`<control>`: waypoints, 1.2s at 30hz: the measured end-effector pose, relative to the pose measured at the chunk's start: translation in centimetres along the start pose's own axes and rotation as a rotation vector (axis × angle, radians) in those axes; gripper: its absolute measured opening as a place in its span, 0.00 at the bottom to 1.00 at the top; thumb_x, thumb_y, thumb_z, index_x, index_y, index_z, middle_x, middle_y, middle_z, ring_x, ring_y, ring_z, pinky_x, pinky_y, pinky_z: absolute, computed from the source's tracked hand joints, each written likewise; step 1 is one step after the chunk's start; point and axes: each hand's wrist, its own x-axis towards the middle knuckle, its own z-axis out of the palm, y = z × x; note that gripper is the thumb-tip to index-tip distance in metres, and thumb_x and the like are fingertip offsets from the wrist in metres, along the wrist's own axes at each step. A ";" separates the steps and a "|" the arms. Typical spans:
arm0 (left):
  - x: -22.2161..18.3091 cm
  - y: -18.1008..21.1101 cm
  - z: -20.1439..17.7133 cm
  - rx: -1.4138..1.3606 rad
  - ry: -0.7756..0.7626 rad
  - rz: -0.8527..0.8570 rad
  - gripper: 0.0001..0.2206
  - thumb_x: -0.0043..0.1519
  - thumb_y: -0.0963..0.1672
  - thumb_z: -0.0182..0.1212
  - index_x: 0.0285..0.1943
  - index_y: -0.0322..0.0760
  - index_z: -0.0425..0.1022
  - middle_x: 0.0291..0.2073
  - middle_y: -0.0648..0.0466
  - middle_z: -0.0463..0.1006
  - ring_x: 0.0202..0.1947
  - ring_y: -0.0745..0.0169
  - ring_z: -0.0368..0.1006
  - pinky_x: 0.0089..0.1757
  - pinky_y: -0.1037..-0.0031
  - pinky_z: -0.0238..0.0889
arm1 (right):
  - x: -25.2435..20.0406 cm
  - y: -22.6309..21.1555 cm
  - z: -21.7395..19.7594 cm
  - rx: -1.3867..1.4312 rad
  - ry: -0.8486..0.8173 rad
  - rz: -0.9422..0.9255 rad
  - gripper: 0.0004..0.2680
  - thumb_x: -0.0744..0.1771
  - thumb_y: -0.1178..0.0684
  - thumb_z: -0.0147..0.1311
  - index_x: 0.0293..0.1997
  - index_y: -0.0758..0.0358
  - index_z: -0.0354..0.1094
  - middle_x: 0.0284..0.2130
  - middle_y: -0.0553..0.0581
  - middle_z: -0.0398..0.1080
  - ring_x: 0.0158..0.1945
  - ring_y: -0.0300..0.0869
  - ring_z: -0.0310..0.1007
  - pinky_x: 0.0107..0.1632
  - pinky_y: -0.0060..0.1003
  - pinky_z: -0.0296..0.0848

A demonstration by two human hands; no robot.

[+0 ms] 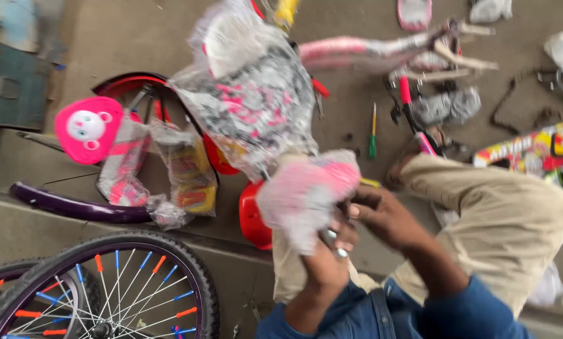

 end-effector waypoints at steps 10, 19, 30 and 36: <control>5.5 9.1 1.3 0.312 -0.060 0.135 0.19 0.69 0.55 0.47 0.47 0.36 0.63 0.31 0.60 0.61 0.20 0.73 0.51 0.30 0.75 0.48 | -0.9 19.6 -19.3 -1.235 0.499 0.540 0.12 0.68 0.44 0.59 0.49 0.61 0.79 0.45 0.66 0.78 0.49 0.58 0.78 0.53 0.51 0.74; 8.3 8.1 -1.4 0.304 -0.240 0.150 0.23 0.72 0.58 0.46 0.39 0.38 0.61 0.24 0.60 0.59 0.18 0.73 0.49 0.29 0.77 0.46 | -2.1 33.3 -17.4 -1.537 0.139 0.938 0.11 0.71 0.53 0.45 0.57 0.65 0.67 0.49 0.67 0.77 0.54 0.57 0.77 0.51 0.51 0.77; 9.5 5.9 -0.6 0.296 -0.183 0.143 0.15 0.71 0.52 0.45 0.38 0.39 0.59 0.25 0.61 0.57 0.20 0.72 0.48 0.30 0.75 0.47 | 6.3 15.6 -7.5 -0.586 0.457 0.050 0.06 0.74 0.55 0.41 0.53 0.65 0.58 0.32 0.64 0.71 0.34 0.49 0.79 0.38 0.42 0.74; 9.5 5.9 0.9 0.363 -0.160 0.143 0.16 0.71 0.52 0.41 0.37 0.40 0.60 0.26 0.59 0.59 0.20 0.71 0.51 0.29 0.74 0.49 | 7.6 -0.9 2.0 -1.033 0.487 -0.509 0.08 0.71 0.58 0.55 0.56 0.63 0.69 0.34 0.61 0.74 0.35 0.51 0.77 0.37 0.44 0.74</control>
